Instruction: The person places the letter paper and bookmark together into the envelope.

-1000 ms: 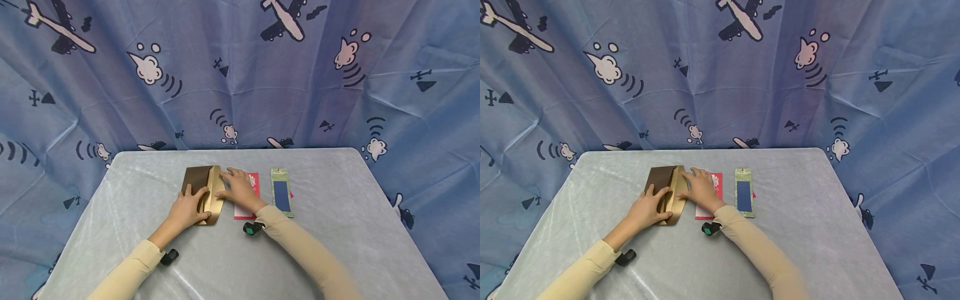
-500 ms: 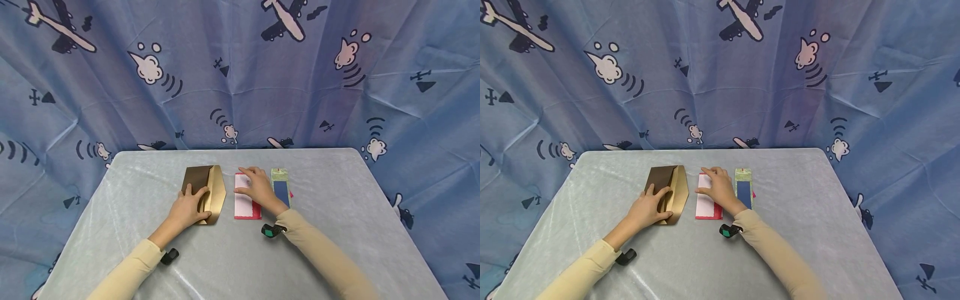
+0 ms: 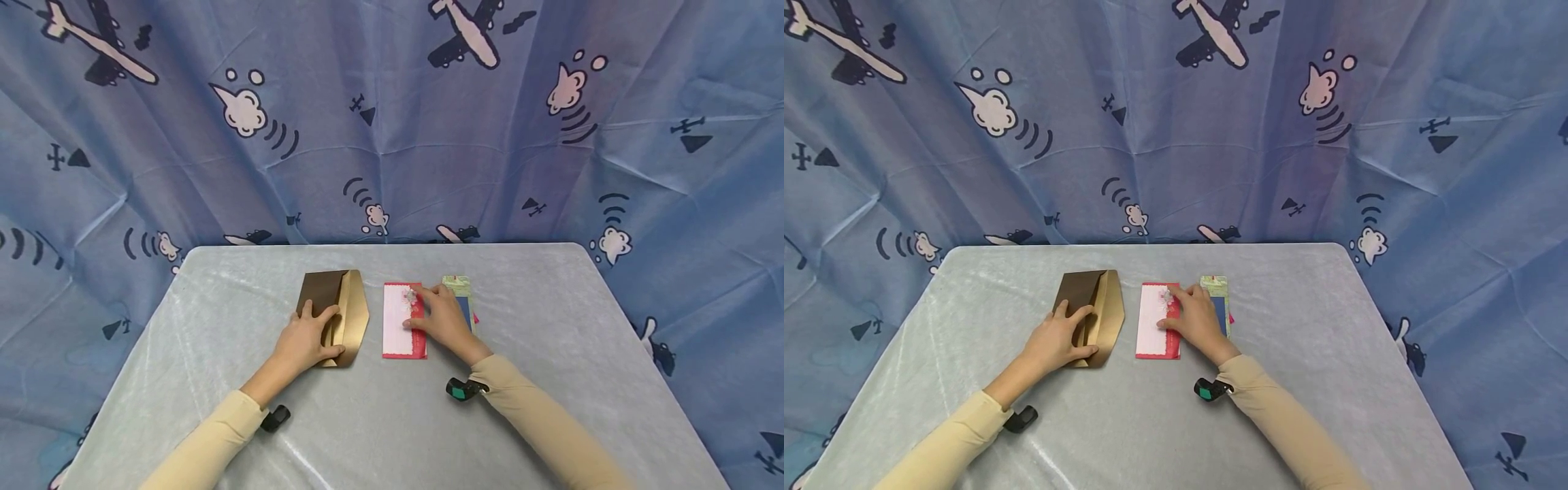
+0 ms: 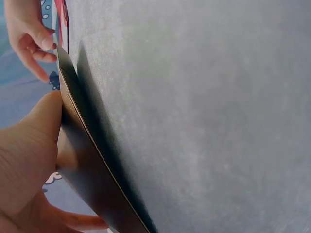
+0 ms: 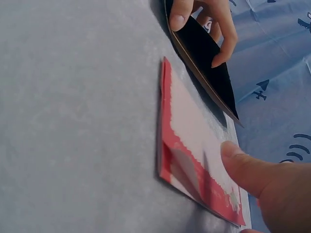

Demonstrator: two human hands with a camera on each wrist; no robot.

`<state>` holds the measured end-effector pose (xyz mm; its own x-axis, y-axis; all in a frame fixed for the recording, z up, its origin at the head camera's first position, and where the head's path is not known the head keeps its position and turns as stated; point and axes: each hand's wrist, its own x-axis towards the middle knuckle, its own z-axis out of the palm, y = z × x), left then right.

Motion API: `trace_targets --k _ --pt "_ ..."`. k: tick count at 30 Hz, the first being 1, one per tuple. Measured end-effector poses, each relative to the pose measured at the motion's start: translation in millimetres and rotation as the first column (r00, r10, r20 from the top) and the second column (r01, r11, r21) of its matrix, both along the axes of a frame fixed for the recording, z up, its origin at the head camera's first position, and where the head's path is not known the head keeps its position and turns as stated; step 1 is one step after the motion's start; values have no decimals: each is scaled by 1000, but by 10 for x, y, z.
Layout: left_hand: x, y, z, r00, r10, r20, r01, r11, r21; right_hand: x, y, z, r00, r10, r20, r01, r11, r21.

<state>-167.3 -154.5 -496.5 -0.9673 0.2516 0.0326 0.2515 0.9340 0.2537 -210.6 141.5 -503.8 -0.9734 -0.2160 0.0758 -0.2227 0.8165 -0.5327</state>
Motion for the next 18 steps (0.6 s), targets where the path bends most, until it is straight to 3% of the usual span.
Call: trace_targets --k 11,18 --pt "3 14 8 1000 -6 -3 6 1000 1 61 -28 -53 1000 -6 -5 6 996 91" --pt "3 14 9 1000 -6 -8 6 1000 -4 57 -88 -12 998 -31 59 25 994 102"
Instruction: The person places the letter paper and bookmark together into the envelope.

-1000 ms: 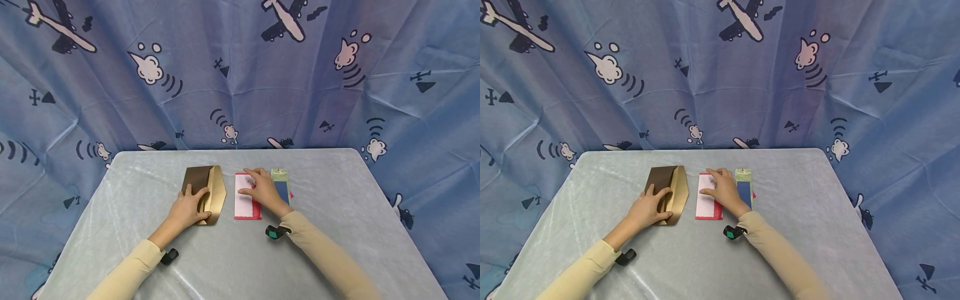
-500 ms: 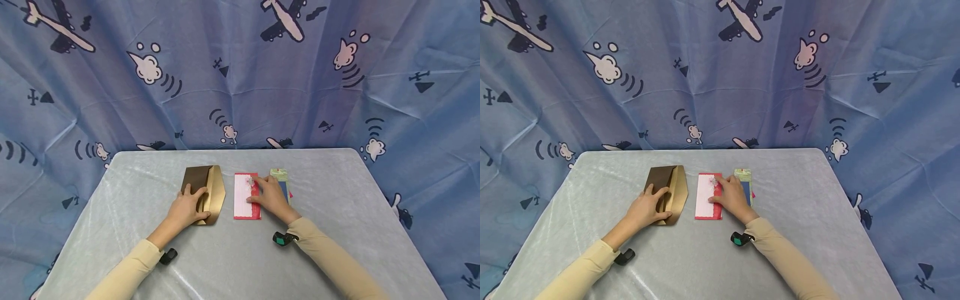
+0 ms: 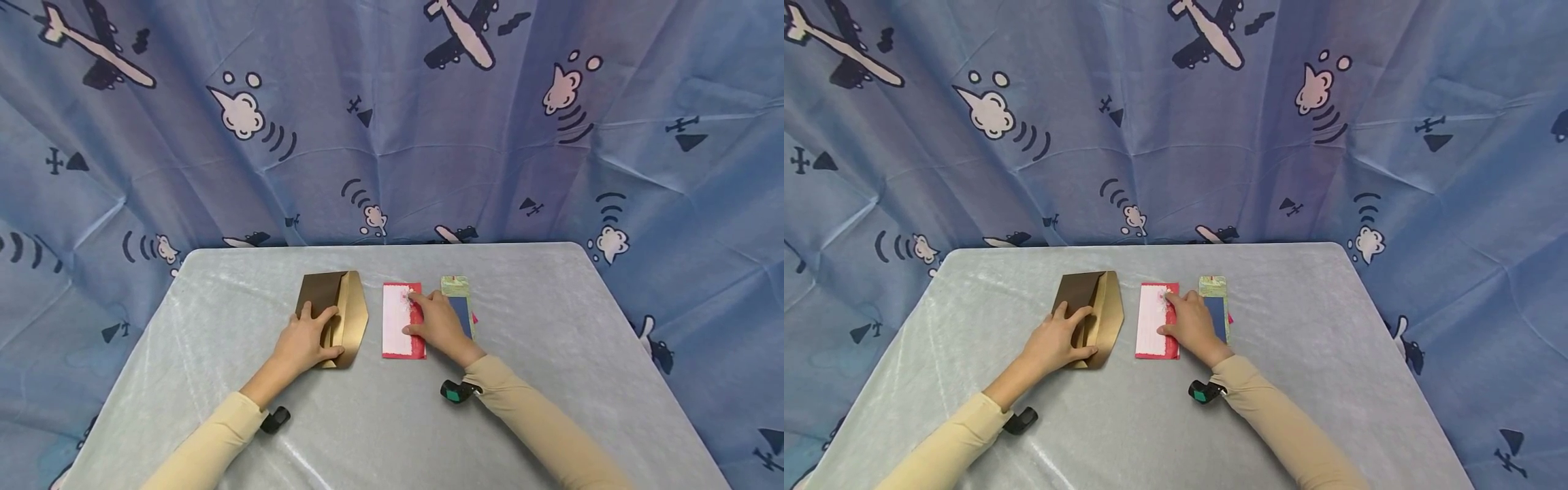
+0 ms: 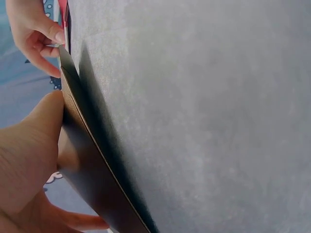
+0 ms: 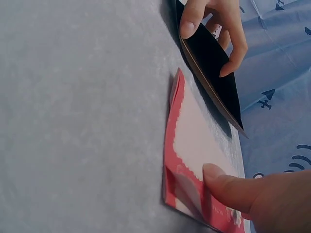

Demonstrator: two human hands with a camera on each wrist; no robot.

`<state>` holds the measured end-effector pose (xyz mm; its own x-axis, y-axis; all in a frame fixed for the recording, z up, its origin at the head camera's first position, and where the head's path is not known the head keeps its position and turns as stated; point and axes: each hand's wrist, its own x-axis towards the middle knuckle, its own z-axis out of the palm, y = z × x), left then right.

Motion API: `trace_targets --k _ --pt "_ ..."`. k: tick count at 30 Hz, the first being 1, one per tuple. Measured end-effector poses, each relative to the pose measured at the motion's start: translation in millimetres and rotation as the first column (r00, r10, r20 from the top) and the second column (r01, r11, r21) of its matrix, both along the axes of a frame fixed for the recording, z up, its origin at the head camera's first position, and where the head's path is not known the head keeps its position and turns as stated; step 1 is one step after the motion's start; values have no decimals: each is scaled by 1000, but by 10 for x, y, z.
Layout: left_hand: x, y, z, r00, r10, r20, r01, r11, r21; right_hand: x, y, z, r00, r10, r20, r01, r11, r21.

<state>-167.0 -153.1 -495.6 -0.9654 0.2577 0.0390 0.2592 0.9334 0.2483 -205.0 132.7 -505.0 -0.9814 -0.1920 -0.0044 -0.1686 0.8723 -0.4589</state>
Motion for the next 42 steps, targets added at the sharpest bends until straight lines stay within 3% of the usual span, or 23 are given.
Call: trace_targets --k 12,27,35,42 --pt "-6 2 -13 1000 2 -7 -2 1000 8 -13 5 -6 999 8 46 -9 1000 20" --pt "-2 -1 -17 1000 3 -1 -3 1000 3 -21 10 -20 994 46 103 -43 998 -39" --pt "-6 7 -11 1000 5 -6 -5 1000 2 15 8 2 997 29 68 -27 999 -24" --pt "-3 11 -2 1000 4 -14 -5 1000 -5 72 -13 -11 999 25 -29 -24 1000 9"
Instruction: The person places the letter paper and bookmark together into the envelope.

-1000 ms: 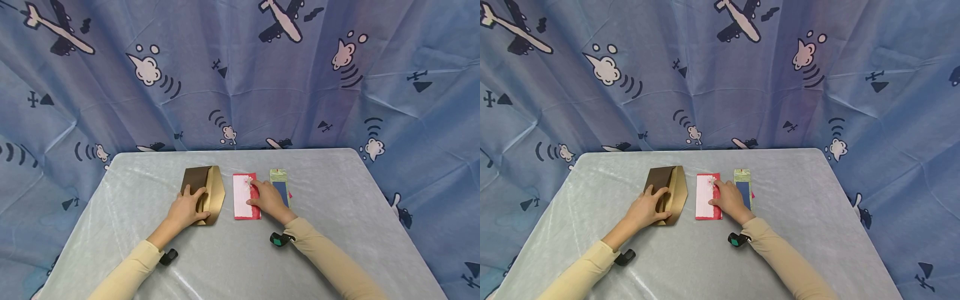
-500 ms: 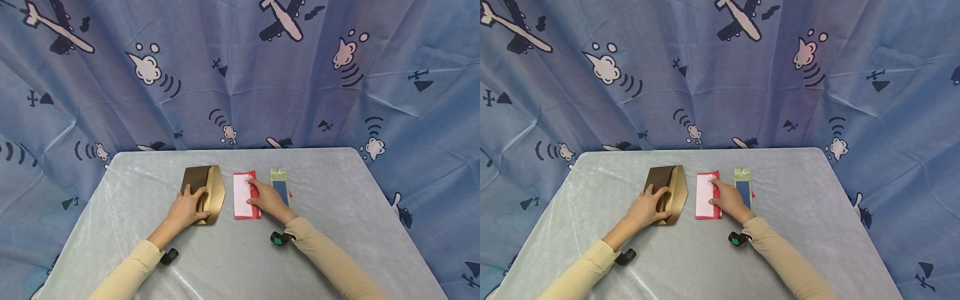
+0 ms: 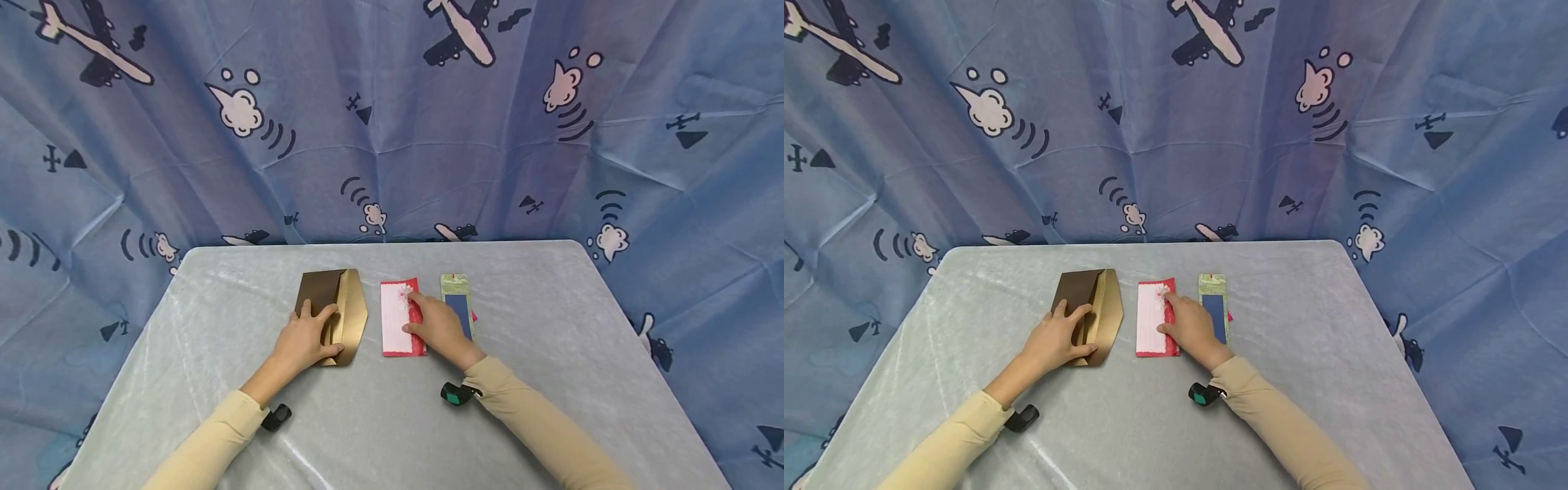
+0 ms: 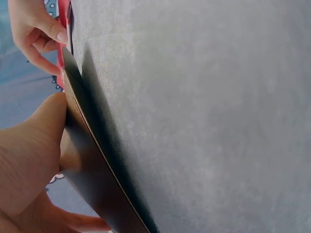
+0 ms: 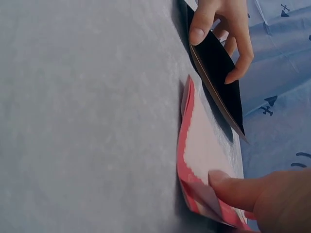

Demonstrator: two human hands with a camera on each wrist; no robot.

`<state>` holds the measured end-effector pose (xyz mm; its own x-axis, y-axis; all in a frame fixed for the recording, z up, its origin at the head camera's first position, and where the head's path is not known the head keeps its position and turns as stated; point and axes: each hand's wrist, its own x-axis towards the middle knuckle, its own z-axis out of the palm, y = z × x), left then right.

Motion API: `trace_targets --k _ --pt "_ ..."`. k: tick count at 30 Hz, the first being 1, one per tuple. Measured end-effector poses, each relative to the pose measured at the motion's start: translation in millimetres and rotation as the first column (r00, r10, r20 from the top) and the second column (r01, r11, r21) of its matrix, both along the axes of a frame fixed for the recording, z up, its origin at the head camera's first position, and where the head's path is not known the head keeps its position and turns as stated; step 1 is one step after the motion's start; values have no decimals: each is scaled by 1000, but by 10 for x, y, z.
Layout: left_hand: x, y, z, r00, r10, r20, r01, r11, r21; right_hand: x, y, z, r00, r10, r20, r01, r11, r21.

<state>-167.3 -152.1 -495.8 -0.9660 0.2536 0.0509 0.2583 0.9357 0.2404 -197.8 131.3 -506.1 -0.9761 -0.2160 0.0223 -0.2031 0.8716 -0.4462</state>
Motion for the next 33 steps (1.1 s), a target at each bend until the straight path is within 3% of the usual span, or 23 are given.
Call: trace_targets --k 8,19,33 --pt "1 -11 5 1000 2 4 -2 1000 5 27 -37 -5 999 -20 -39 19 999 -34" --pt "-10 -14 -9 1000 2 12 -2 1000 -1 31 -61 -15 1000 -3 7 5 988 -157" --pt "-9 -3 22 999 3 32 -3 1000 -8 -56 -63 85 999 2 42 13 937 -349"
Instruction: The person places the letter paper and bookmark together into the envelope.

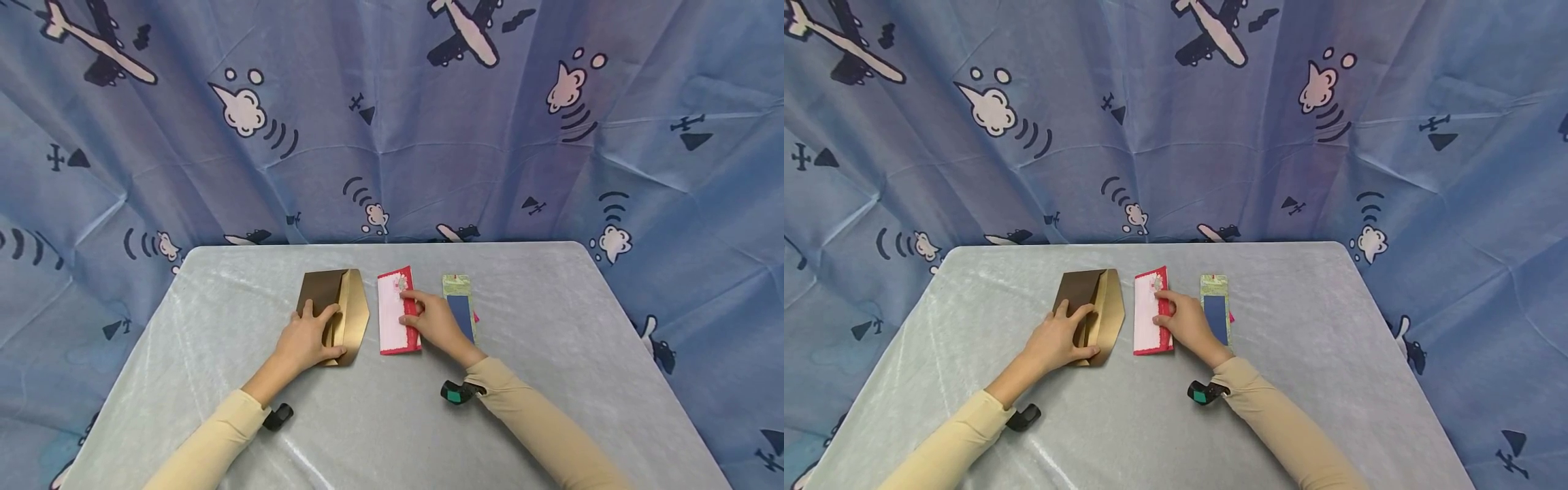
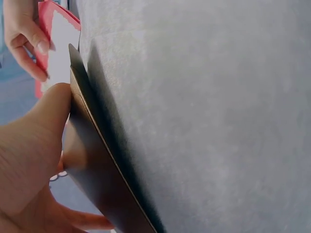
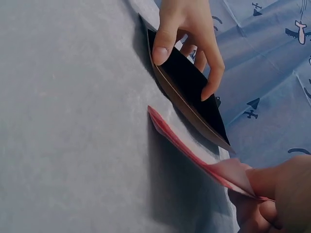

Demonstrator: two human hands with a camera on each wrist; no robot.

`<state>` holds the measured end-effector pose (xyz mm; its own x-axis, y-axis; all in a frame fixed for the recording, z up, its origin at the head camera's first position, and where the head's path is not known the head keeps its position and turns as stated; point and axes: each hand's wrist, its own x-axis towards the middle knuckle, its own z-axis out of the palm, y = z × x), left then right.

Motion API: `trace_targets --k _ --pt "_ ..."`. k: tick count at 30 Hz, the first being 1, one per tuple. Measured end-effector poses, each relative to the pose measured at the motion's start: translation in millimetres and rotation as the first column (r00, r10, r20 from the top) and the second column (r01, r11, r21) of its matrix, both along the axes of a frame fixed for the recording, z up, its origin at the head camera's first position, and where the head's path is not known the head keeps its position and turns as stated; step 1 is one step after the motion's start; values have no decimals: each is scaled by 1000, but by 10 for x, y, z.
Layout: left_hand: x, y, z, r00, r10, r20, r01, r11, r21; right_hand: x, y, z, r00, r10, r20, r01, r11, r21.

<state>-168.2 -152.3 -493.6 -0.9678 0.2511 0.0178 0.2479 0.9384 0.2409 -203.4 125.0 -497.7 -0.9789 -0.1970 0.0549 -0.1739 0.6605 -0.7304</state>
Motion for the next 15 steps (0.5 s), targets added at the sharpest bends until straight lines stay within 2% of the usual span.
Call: trace_targets --k 15 --pt "2 -25 30 998 -19 55 19 1000 2 -10 -40 54 999 -18 -49 11 991 -131"
